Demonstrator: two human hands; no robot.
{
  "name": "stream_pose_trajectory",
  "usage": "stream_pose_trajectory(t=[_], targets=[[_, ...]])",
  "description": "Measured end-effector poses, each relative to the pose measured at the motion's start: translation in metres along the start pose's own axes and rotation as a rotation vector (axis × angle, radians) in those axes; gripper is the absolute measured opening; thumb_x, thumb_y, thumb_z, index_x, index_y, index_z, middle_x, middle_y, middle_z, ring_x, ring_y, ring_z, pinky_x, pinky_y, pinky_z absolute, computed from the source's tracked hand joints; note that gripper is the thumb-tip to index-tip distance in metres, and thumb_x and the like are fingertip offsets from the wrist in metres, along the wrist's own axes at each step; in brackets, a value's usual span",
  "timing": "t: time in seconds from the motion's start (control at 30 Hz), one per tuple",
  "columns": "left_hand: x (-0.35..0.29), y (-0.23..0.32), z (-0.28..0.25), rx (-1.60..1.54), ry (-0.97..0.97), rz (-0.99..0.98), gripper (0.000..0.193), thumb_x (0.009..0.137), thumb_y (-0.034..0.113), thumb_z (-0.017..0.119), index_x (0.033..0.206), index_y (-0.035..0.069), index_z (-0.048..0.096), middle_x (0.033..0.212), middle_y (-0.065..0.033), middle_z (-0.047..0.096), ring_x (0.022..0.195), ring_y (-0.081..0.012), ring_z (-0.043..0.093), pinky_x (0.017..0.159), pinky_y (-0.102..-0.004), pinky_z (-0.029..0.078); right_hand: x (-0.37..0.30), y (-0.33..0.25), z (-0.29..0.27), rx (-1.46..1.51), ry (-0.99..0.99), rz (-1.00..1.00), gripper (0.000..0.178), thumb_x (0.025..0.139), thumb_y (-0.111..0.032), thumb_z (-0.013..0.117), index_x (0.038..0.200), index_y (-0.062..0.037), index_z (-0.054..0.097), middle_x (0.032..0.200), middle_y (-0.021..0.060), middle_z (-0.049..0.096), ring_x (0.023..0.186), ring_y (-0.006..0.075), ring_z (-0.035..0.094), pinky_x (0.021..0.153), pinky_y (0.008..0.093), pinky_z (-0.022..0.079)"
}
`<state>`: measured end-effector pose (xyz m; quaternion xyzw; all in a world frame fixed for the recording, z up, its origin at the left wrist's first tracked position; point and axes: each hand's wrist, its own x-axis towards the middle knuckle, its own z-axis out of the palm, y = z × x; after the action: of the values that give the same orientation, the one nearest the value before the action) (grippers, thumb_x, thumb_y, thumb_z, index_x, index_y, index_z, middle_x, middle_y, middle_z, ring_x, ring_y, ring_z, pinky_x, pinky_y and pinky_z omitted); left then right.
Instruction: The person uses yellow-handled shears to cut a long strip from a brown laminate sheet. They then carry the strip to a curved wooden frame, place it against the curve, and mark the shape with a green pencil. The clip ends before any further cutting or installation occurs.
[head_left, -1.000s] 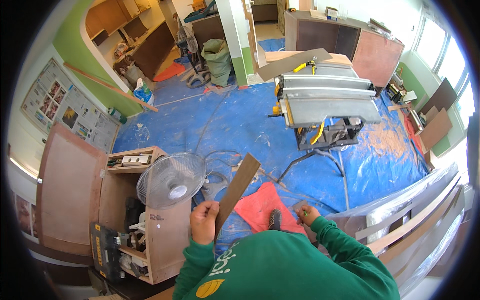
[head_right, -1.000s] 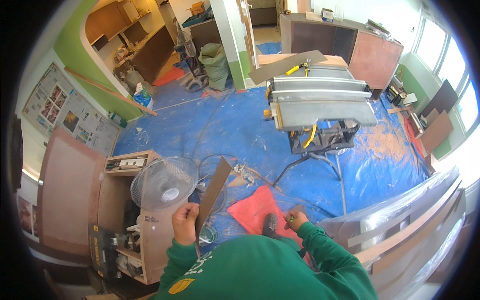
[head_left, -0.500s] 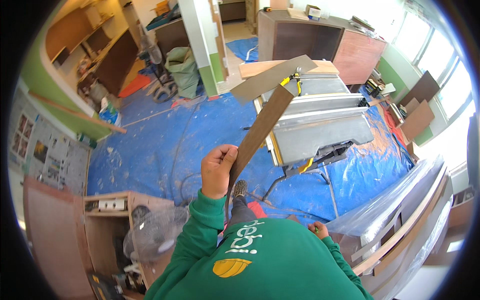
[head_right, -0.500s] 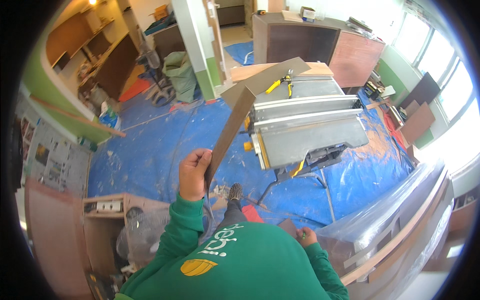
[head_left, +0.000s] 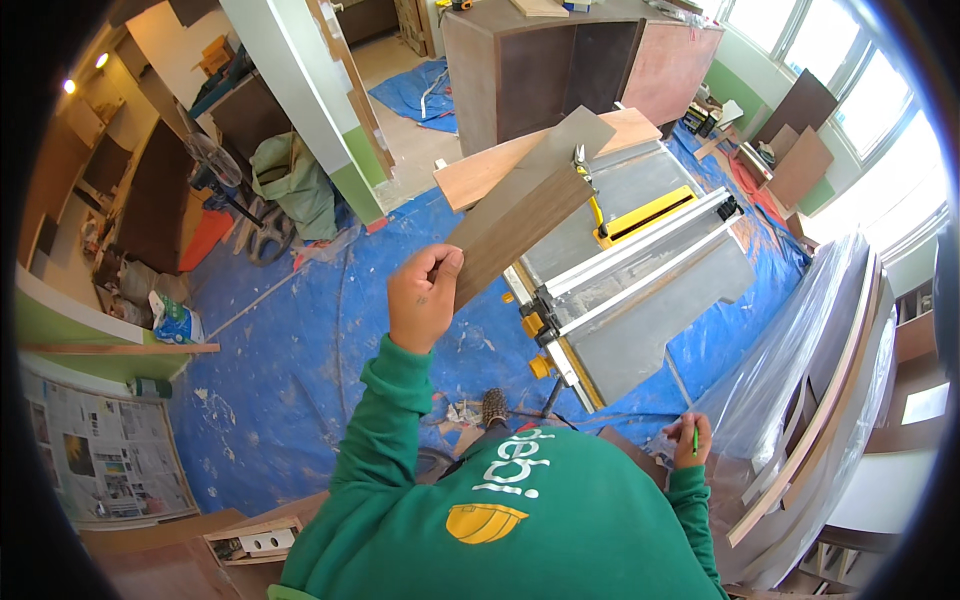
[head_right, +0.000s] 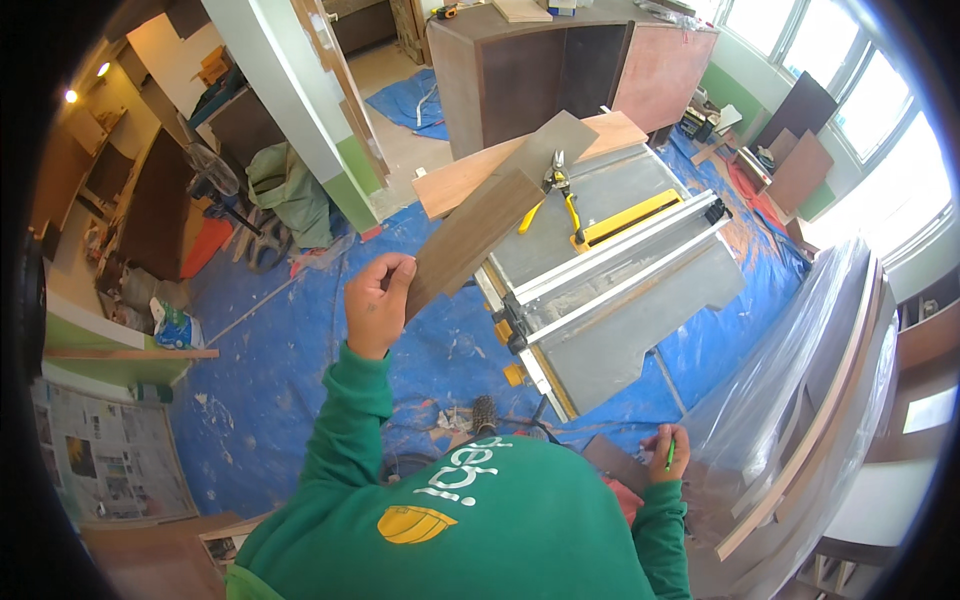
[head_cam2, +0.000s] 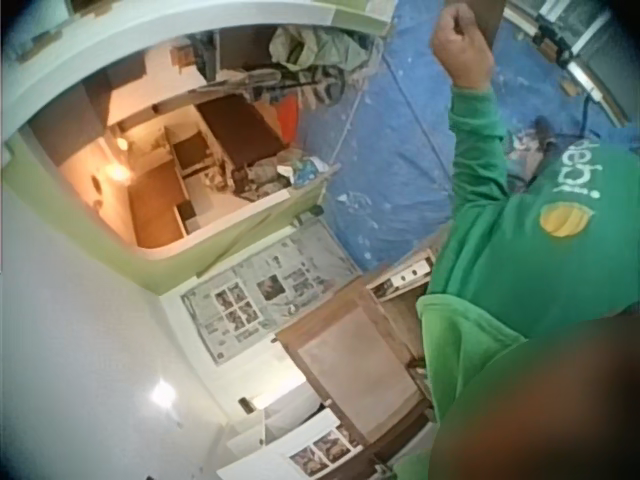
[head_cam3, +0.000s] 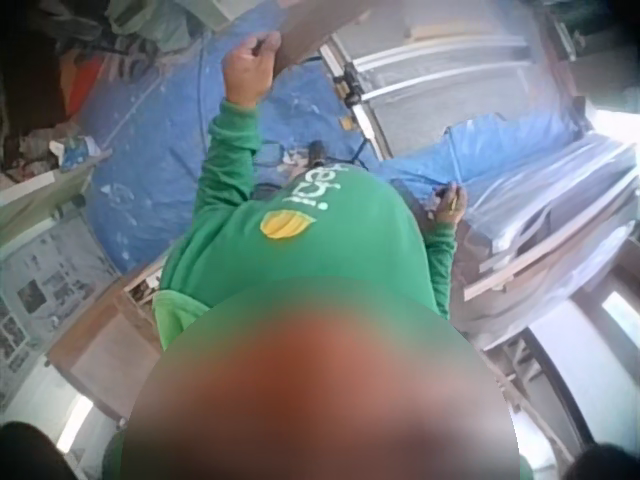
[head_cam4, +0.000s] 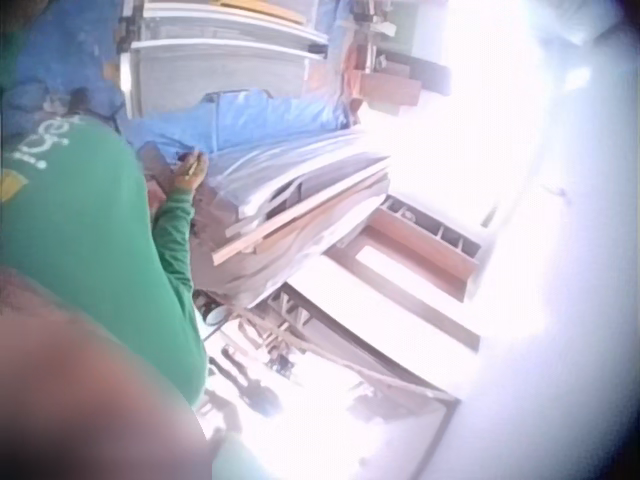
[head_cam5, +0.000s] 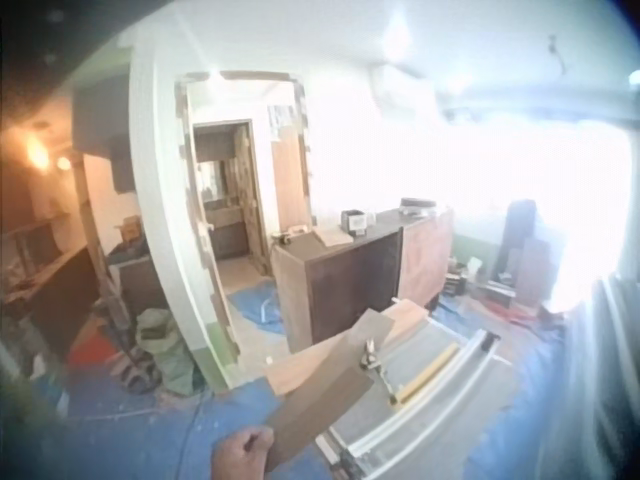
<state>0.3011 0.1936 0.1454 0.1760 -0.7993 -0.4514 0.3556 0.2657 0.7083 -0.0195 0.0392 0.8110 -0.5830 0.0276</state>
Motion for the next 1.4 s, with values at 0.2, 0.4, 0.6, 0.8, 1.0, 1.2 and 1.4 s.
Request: stream_pose_trajectory(t=[0.2, 0.4, 0.6, 0.8, 1.0, 1.2, 1.4], targets=[[0.033, 0.002, -0.008, 0.149, -0.038, 0.243, 0.008, 0.096, 0.011, 0.070, 0.095, 0.002, 0.071, 0.084, -0.0142, 0.068, 0.074, -0.0323, 0.065, 0.067, -0.0387, 0.052, 0.040, -0.063, 0.047, 0.056, -0.002, -0.089, 0.030, 0.110, -0.028, 0.052, 0.104, 0.0002, 0.061, 0.077, 0.0083, 0.067, 0.070, 0.0171, 0.068, 0.069, 0.0300, 0.055], [0.101, -0.012, -0.010, 0.180, -0.262, 0.394, 0.006, 0.095, 0.009, 0.070, 0.095, 0.003, 0.070, 0.082, -0.0139, 0.066, 0.075, -0.0350, 0.064, 0.065, -0.0422, 0.050, 0.045, -0.093, 0.073, 0.094, 0.143, -0.100, 0.031, 0.110, -0.027, 0.051, 0.105, 0.0013, 0.062, 0.079, 0.0087, 0.067, 0.072, 0.0176, 0.068, 0.072, 0.0311, 0.056], [0.204, -0.082, 0.013, 0.166, -0.508, 0.520, 0.005, 0.094, 0.008, 0.072, 0.095, 0.003, 0.071, 0.084, -0.0131, 0.067, 0.074, -0.0334, 0.064, 0.066, -0.0402, 0.051, 0.054, -0.142, 0.130, 0.057, 0.371, -0.155, 0.034, 0.112, -0.030, 0.050, 0.107, 0.0013, 0.062, 0.082, 0.0102, 0.067, 0.076, 0.0196, 0.068, 0.076, 0.0339, 0.056], [0.294, -0.146, 0.033, -0.052, -0.810, 0.564, 0.004, 0.093, 0.009, 0.072, 0.094, 0.004, 0.071, 0.086, -0.0134, 0.069, 0.078, -0.0359, 0.066, 0.067, -0.0420, 0.053, 0.022, -0.217, 0.234, -0.067, 0.516, -0.119, 0.035, 0.112, -0.031, 0.048, 0.108, 0.0010, 0.062, 0.083, 0.0111, 0.068, 0.079, 0.0209, 0.068, 0.080, 0.0350, 0.055], [0.331, -0.160, 0.043, -0.225, -1.028, 0.547, 0.006, 0.094, 0.010, 0.071, 0.095, 0.004, 0.071, 0.086, -0.0134, 0.069, 0.078, -0.0363, 0.066, 0.068, -0.0433, 0.053, -0.011, -0.254, 0.313, -0.141, 0.481, -0.038, 0.034, 0.112, -0.031, 0.048, 0.113, 0.0014, 0.060, 0.085, 0.0118, 0.071, 0.083, 0.0201, 0.069, 0.083, 0.0345, 0.053], [0.332, -0.146, 0.042, -0.207, -1.052, 0.666, 0.006, 0.094, 0.010, 0.070, 0.095, 0.004, 0.070, 0.086, -0.0127, 0.069, 0.076, -0.0358, 0.066, 0.066, -0.0437, 0.053, -0.028, -0.248, 0.349, -0.089, 0.490, -0.067, 0.031, 0.112, -0.026, 0.047, 0.112, 0.0026, 0.060, 0.084, 0.0128, 0.072, 0.082, 0.0206, 0.070, 0.084, 0.0347, 0.054], [0.337, -0.130, 0.051, -0.143, -1.050, 0.831, 0.004, 0.092, 0.006, 0.072, 0.096, 0.004, 0.070, 0.083, -0.0122, 0.067, 0.072, -0.0328, 0.064, 0.064, -0.0402, 0.051, -0.020, -0.236, 0.377, 0.011, 0.510, -0.029, 0.033, 0.112, -0.025, 0.046, 0.109, 0.0037, 0.062, 0.083, 0.0132, 0.071, 0.081, 0.0206, 0.070, 0.082, 0.0347, 0.055]])
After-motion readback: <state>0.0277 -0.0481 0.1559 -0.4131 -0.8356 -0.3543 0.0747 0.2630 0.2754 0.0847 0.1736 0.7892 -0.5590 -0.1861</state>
